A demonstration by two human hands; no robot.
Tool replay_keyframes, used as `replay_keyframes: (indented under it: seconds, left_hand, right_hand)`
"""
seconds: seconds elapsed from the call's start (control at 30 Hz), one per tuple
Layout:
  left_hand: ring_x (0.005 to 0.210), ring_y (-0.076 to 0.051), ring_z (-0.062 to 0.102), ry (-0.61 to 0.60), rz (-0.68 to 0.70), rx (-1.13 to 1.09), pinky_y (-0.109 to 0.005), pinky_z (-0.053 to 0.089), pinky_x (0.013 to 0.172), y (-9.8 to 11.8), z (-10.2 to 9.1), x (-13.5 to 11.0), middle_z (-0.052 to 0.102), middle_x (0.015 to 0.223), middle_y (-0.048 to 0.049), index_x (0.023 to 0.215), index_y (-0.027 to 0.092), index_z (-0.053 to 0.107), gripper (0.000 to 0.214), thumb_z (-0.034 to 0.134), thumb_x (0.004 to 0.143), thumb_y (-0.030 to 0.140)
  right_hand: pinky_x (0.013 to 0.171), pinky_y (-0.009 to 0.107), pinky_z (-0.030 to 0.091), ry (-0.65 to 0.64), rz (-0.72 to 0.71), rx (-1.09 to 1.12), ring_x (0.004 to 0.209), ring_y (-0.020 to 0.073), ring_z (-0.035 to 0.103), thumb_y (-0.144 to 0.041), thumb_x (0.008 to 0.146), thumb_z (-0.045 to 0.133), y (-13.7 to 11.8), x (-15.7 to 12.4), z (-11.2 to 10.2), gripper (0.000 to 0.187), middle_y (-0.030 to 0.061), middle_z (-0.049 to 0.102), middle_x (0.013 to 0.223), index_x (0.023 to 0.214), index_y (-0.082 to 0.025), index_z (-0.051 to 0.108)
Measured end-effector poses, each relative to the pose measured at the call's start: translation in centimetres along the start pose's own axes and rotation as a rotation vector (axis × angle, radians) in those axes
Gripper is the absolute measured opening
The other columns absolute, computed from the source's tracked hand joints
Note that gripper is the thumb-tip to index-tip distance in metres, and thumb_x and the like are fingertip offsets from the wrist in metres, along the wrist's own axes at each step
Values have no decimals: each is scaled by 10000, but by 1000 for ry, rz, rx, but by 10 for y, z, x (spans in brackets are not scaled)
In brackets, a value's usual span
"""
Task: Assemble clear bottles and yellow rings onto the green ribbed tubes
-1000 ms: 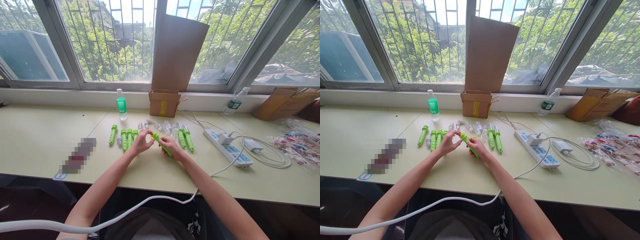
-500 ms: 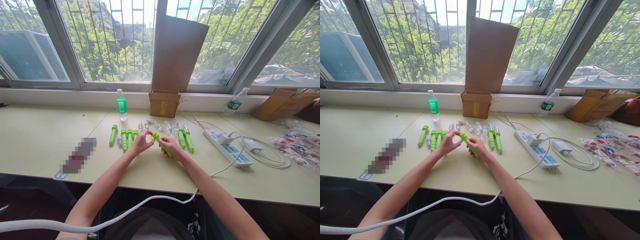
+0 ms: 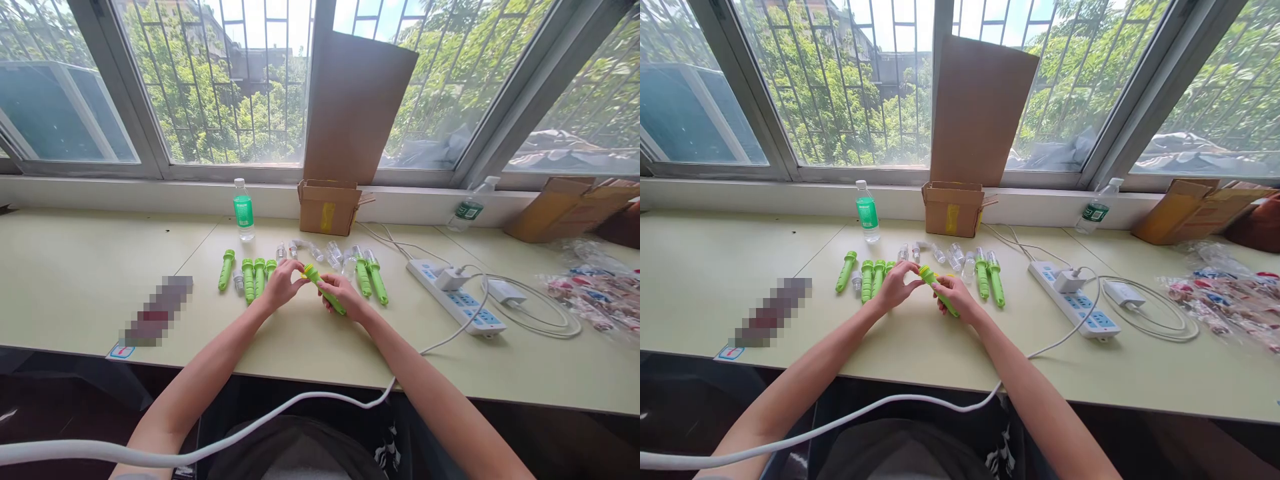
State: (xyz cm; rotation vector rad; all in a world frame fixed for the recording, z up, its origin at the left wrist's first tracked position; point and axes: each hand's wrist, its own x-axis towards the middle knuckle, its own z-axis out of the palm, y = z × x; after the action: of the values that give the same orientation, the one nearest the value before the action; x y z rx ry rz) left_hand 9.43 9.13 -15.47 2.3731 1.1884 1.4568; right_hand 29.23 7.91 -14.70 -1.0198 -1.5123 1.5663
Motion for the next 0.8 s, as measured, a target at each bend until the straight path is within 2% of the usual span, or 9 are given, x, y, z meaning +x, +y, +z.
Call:
replay_keyframes:
  seconds: [0.27,0.47,0.67,0.8]
  left_hand:
    - [921,-201,587,65,15,16,-369,486,824,-1,-1,0,644,913,-30,874,200,570,182,696,752,249]
    - [954,-215,573,57,-26,25,-376,484,817,-2,2,0,639,929,-37,881,201,568,193,691,759,287]
    - [947,-207,572,-3,-33,8,-388,476,840,-3,4,0,638,951,-36,833,198,555,155,679,769,265]
    - [931,-204,567,10,-53,11,-379,477,825,-3,4,-1,639,938,-32,853,200,558,176,680,768,294]
  right_hand:
    - [387,243,430,131,-90,-215,455,104,532,-554,751,607,7,5,3,390,1,549,727,874,-185,571]
    - [372,221,377,119,-102,-252,434,87,483,-574,806,523,9,5,2,389,-17,513,653,765,-188,531]
    - [370,216,357,120,-69,-242,429,87,464,-566,791,545,8,5,1,380,-15,519,646,762,-188,525]
    - [375,214,356,111,-43,-205,435,89,469,-569,781,555,7,5,0,383,-16,524,638,760,-187,522]
